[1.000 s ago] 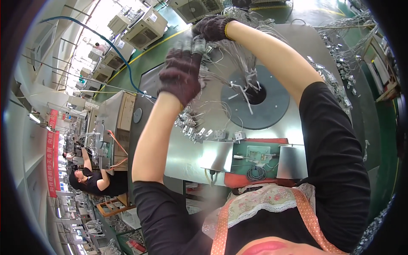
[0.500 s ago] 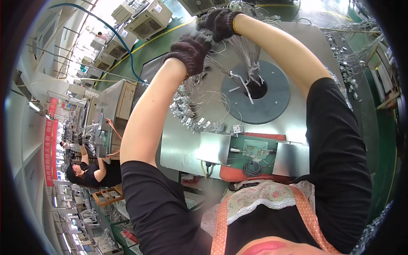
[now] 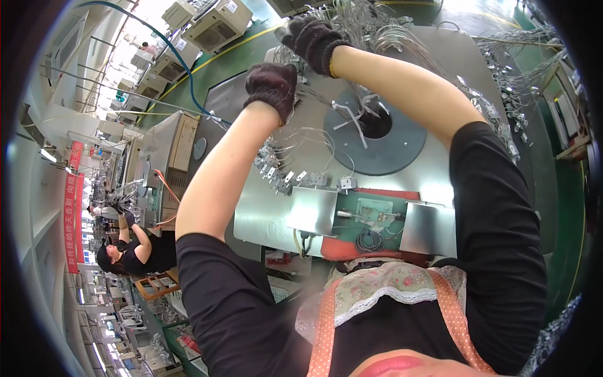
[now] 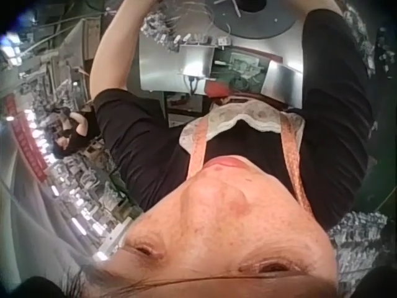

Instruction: Assembling small mechanical components with attached wires using a workstation press.

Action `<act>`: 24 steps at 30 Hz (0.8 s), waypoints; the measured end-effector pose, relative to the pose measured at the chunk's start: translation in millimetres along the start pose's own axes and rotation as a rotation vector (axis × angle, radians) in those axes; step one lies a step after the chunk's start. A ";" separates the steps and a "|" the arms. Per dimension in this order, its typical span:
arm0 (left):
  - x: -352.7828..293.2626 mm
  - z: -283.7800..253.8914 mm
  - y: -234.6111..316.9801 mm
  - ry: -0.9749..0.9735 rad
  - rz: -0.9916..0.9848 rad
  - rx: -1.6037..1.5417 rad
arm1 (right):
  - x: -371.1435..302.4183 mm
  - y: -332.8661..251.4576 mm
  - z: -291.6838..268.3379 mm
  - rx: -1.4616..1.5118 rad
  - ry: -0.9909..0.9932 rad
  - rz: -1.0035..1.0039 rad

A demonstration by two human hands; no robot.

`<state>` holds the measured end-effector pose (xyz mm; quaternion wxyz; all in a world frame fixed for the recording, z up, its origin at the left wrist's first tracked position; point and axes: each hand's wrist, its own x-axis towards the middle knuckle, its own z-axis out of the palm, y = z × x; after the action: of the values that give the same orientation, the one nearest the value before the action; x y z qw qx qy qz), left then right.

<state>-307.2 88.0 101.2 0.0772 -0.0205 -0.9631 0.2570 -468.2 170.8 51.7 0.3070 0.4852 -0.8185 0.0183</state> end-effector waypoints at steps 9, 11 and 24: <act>-16.9 -0.3 -143.6 0.180 0.153 0.122 | 9.0 72.7 42.9 0.280 0.139 0.047; -38.1 -23.2 -167.3 0.093 0.072 0.259 | 12.6 67.2 29.3 0.267 0.134 0.016; -187.5 -158.1 -232.4 0.095 -0.444 -0.054 | -8.5 79.6 12.4 0.049 -0.184 -0.022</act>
<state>-96.9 -50.5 326.4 0.1765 0.1778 -0.9458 0.2066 -535.5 215.5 58.6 0.2187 0.5012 -0.8371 -0.0099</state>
